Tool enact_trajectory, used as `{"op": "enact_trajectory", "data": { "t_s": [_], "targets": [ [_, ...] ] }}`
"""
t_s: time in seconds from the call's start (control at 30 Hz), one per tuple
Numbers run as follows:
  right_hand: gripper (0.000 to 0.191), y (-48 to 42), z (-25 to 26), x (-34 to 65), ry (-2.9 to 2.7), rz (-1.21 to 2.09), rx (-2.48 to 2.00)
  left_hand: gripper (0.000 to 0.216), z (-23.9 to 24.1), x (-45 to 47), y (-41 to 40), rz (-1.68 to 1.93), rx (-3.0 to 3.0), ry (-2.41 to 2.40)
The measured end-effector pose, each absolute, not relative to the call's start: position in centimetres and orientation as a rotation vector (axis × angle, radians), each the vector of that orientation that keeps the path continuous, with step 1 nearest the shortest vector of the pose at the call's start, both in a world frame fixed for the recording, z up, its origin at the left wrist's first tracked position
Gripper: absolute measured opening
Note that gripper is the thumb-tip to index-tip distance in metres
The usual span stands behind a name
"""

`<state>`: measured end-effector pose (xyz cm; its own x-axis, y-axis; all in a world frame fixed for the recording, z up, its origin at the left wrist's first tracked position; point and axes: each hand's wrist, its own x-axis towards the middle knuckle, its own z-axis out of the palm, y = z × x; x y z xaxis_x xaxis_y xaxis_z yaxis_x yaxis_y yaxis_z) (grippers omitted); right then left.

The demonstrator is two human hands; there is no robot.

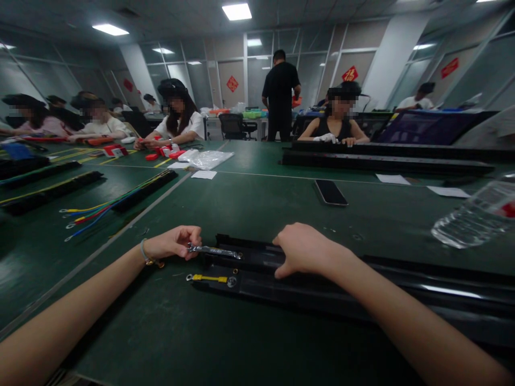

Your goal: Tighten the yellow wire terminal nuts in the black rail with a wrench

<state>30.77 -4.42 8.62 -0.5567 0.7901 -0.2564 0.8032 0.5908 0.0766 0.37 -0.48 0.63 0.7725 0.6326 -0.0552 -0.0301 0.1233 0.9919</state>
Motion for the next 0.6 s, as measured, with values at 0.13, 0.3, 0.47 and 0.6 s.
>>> {"op": "enact_trajectory", "data": {
  "t_s": [0.13,0.3,0.47,0.6],
  "targets": [
    [0.058,-4.47,8.70,30.74,2.544,-0.076,1.317,0.032,0.63,0.39,-0.47,0.518,1.373,0.540],
    [0.058,-4.54,8.83,30.75,2.538,-0.089,1.322,0.032,0.69,0.47,-0.48,0.515,1.383,0.547],
    [0.059,-4.44,8.75,30.74,2.548,-0.076,1.315,0.032,0.66,0.46,-0.45,0.513,1.384,0.553],
    [0.059,-4.47,8.80,30.69,2.529,-0.108,1.334,0.032,0.61,0.50,-0.45,0.515,1.367,0.532]
  ]
}}
